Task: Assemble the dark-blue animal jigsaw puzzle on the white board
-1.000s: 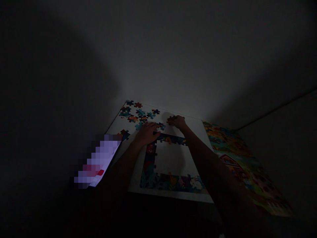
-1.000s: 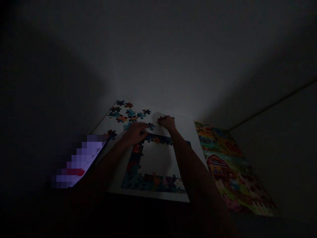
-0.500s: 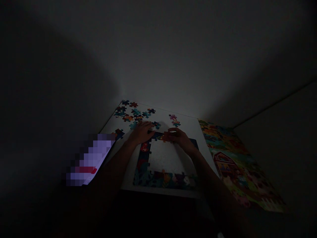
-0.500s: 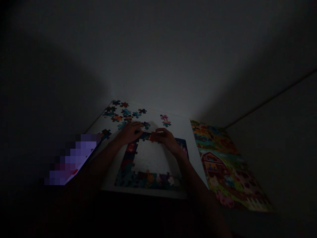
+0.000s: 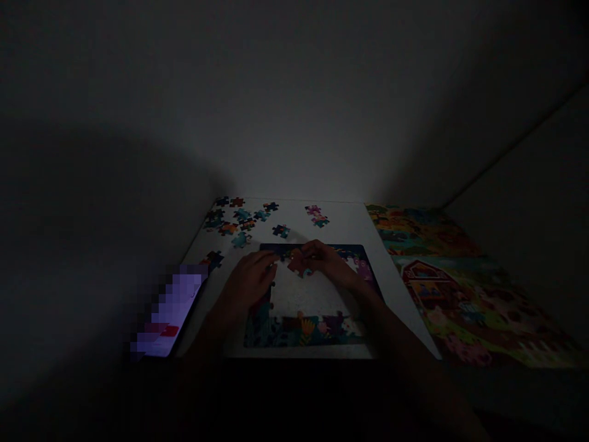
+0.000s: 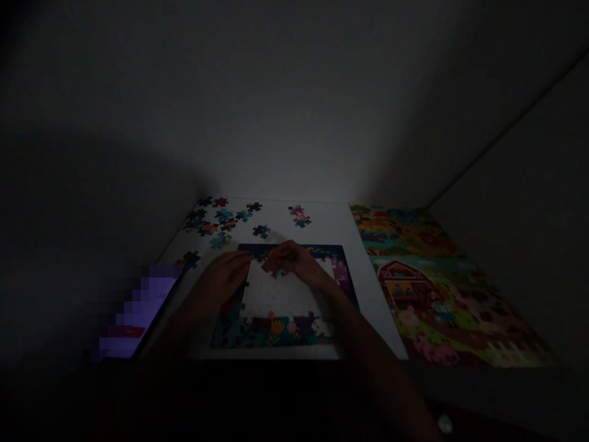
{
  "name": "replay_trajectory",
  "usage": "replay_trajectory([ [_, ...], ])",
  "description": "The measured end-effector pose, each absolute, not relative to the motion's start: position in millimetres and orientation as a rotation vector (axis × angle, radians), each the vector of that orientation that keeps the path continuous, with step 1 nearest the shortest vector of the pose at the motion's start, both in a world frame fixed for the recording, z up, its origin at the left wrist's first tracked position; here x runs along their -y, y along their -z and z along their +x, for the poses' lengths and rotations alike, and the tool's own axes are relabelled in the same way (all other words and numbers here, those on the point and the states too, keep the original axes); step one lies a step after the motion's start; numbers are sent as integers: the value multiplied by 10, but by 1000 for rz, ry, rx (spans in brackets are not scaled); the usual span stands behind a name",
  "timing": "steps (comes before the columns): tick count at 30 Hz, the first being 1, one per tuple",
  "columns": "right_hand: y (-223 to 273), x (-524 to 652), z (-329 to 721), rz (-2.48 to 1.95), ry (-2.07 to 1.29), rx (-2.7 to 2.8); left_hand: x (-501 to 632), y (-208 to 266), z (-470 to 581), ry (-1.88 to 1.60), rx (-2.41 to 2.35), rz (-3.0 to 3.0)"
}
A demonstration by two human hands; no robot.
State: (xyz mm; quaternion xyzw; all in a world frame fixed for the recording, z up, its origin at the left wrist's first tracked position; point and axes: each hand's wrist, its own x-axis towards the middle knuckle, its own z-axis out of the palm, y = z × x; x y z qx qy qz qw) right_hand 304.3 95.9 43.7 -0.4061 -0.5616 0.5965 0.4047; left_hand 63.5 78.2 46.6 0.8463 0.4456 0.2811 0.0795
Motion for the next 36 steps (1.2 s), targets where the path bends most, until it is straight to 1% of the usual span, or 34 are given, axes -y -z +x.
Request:
replay_trajectory([
  [4, -462, -936, 3050, -964, -1504, 1502, -157, -343, 524, -792, -1413, 2567],
  [7, -421, -911, 3002, -924, -1549, 1528, 100, -229, 459, -717, -1465, 2600],
  [10, -386, -874, 2950, -874, -1582, 1567, 146, -184, 455, -658, -1486, 2653],
  [15, -454, -787, 2905, -925, -1620, 1639, 113, -202, 512, -513, -1470, 2746],
  [21, -554, -666, 2804, -947, -1747, 1629, 123, -195, 545, -476, -1503, 2758],
  [25, -558, -630, 2754, -962, -1812, 1673, 133, -232, 548, -584, -1504, 2737],
  [31, -570, -604, 2736, -902, -1897, 1747, 339, -307, 465, -1015, -1367, 2660],
  [34, -580, -592, 2723, -919, -1880, 1790, 409, -306, 445, -1020, -1268, 2663],
  [36, -586, -589, 2717, -921, -1887, 1809, 407, -299, 455, -999, -1281, 2677],
])
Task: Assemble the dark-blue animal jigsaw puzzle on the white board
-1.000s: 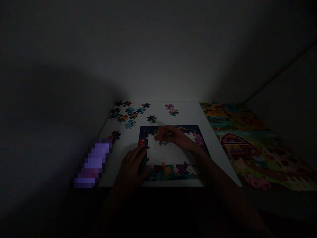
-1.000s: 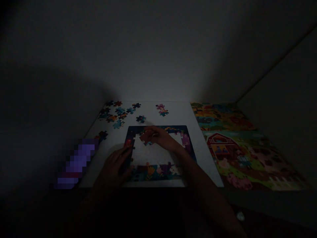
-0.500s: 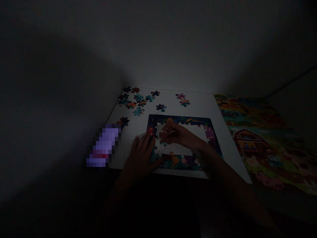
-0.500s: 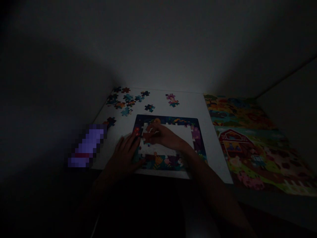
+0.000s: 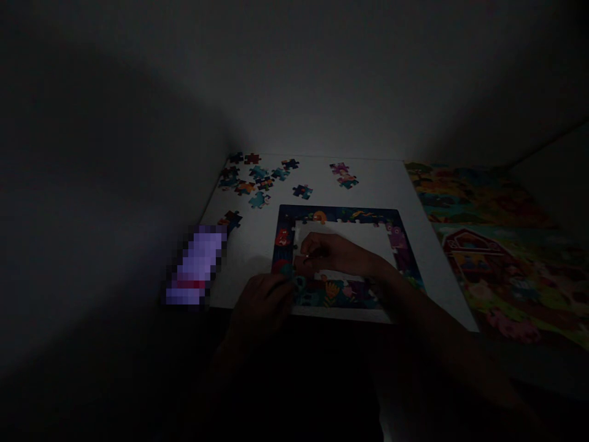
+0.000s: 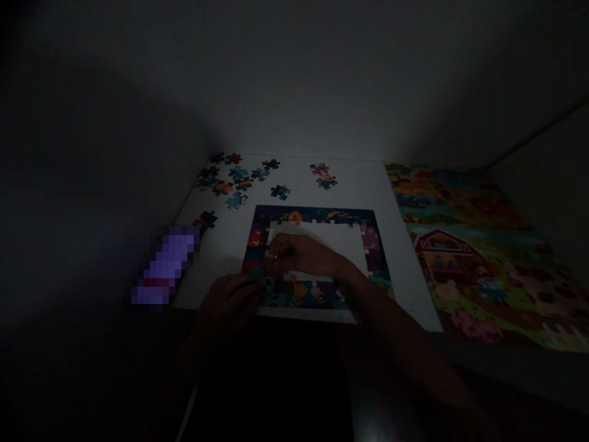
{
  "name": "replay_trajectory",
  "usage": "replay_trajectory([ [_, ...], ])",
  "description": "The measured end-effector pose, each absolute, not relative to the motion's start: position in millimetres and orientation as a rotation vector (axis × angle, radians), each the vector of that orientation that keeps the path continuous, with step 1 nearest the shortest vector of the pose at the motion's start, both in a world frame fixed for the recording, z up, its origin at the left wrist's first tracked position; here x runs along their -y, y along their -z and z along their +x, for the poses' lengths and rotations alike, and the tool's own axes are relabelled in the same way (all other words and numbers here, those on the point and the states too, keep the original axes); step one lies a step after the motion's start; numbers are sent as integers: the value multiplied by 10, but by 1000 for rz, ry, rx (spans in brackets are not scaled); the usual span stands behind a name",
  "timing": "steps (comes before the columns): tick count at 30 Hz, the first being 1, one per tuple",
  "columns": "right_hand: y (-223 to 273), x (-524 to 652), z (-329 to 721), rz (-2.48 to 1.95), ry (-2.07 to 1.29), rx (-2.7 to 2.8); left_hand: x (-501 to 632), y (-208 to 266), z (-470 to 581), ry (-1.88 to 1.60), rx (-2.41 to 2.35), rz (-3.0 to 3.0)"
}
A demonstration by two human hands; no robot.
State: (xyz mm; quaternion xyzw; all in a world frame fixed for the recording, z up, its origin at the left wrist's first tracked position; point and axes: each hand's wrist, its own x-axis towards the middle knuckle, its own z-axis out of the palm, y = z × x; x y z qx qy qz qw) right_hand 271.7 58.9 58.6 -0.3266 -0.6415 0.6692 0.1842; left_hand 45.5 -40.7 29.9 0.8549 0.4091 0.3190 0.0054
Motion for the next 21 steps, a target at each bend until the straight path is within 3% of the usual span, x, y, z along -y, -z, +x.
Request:
replay_trajectory([
  [21, -505, -566, 2675, -973, -1693, 1961, 415, -261, 529, -868, -1421, 2784],
])
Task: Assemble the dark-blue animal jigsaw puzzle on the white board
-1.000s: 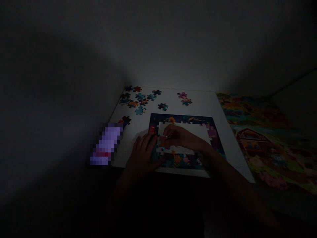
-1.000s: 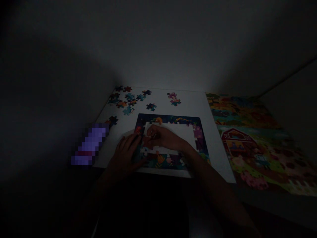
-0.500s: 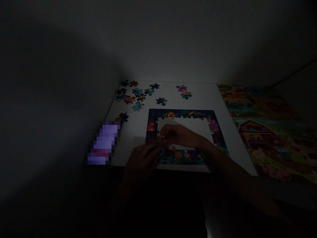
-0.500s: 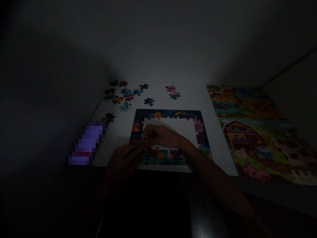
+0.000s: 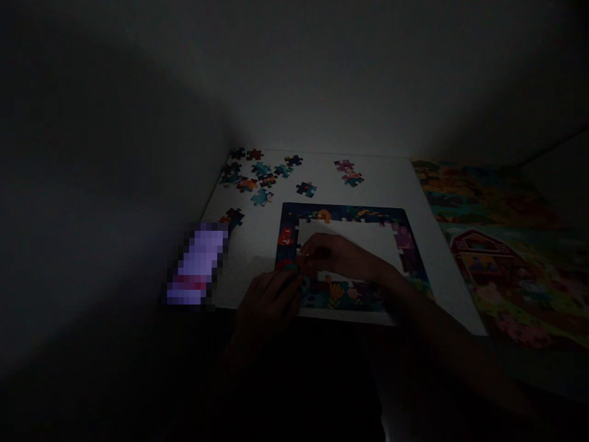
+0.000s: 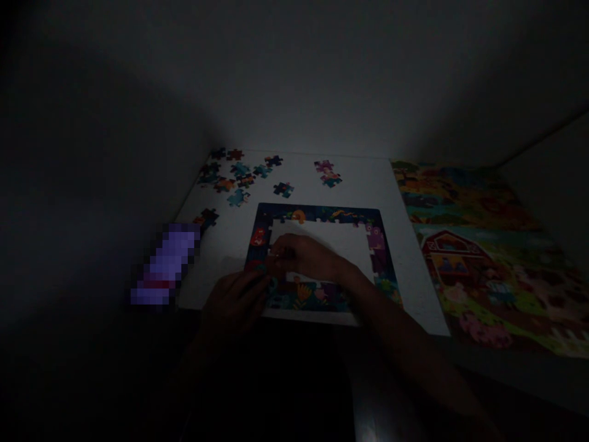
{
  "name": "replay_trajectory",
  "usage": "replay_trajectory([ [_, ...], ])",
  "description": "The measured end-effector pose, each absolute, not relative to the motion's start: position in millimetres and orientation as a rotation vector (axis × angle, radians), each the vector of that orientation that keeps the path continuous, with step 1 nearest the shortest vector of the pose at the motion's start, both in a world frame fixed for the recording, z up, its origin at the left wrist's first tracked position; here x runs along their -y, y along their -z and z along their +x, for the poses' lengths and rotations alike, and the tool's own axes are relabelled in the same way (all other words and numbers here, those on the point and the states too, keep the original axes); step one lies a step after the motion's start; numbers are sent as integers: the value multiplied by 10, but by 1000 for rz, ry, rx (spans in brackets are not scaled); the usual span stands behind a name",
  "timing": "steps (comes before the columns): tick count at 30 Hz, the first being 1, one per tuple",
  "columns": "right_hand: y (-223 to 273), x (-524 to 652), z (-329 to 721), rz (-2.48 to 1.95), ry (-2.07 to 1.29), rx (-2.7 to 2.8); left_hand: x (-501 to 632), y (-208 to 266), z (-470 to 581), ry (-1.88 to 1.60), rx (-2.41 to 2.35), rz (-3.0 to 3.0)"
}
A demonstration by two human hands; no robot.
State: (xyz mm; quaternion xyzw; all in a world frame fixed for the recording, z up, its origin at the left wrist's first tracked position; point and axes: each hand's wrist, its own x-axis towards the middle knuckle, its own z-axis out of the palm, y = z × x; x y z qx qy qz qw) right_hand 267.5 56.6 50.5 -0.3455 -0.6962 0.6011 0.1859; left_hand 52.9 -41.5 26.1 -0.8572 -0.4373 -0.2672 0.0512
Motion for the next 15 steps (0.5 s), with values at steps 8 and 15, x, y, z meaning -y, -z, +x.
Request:
replay_trajectory([
  [8, -540, -577, 2673, -975, -1439, 2184, 414, -259, 528, 810, 1319, -2618],
  [15, -619, -583, 2661, -866, -1322, 2316, 415, -255, 523, 780, 1301, -2639],
])
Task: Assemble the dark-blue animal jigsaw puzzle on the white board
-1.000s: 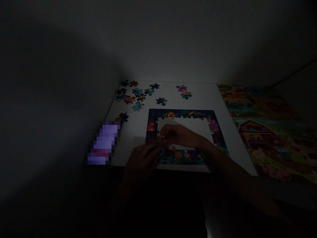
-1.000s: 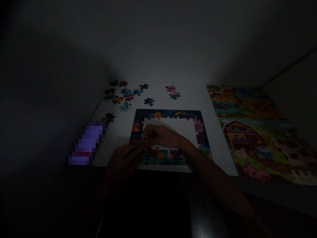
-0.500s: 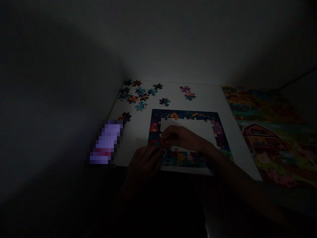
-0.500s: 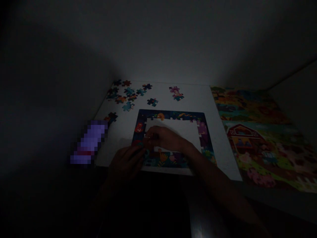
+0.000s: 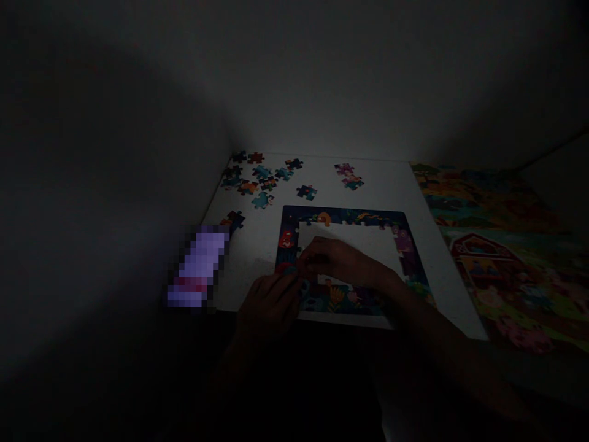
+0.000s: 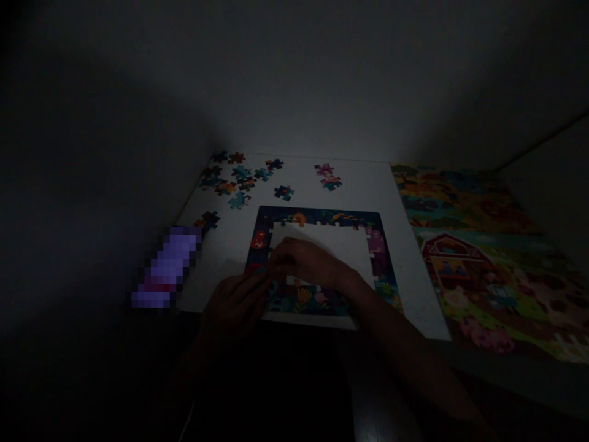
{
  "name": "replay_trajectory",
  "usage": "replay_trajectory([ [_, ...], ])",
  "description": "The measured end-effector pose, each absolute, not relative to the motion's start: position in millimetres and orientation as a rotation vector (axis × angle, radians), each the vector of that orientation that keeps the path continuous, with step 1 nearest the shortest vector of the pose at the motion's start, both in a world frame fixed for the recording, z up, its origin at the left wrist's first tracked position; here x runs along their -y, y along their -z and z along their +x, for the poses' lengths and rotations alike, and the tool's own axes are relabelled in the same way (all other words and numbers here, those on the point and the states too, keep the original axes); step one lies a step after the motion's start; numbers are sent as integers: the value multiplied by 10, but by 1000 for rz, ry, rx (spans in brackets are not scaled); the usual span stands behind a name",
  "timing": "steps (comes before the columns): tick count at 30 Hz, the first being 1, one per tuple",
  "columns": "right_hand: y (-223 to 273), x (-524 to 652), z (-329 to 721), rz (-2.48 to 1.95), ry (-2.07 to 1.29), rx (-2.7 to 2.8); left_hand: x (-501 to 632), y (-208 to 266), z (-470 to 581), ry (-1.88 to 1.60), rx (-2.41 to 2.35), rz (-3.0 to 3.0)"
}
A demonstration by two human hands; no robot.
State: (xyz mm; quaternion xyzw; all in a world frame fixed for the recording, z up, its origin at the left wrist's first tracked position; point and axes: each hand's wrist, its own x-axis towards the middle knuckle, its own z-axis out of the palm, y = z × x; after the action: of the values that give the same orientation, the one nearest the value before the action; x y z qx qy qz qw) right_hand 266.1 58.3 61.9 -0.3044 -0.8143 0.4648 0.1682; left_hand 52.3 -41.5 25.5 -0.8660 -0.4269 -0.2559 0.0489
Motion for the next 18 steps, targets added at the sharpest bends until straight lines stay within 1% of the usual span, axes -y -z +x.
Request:
replay_trajectory([
  [5, -602, -573, 2654, -903, -1240, 2353, 417, -241, 523, 752, 1317, -2647],
  [12, -587, -547, 2642, -941, -1234, 2378, 398, -271, 548, 750, 1339, -2645],
  [15, -581, -553, 2633, -930, -1275, 2346, 394, -257, 548, 776, 1317, -2636],
  [18, -547, -591, 2667, -858, -1404, 2256, 399, -228, 543, 819, 1307, -2611],
])
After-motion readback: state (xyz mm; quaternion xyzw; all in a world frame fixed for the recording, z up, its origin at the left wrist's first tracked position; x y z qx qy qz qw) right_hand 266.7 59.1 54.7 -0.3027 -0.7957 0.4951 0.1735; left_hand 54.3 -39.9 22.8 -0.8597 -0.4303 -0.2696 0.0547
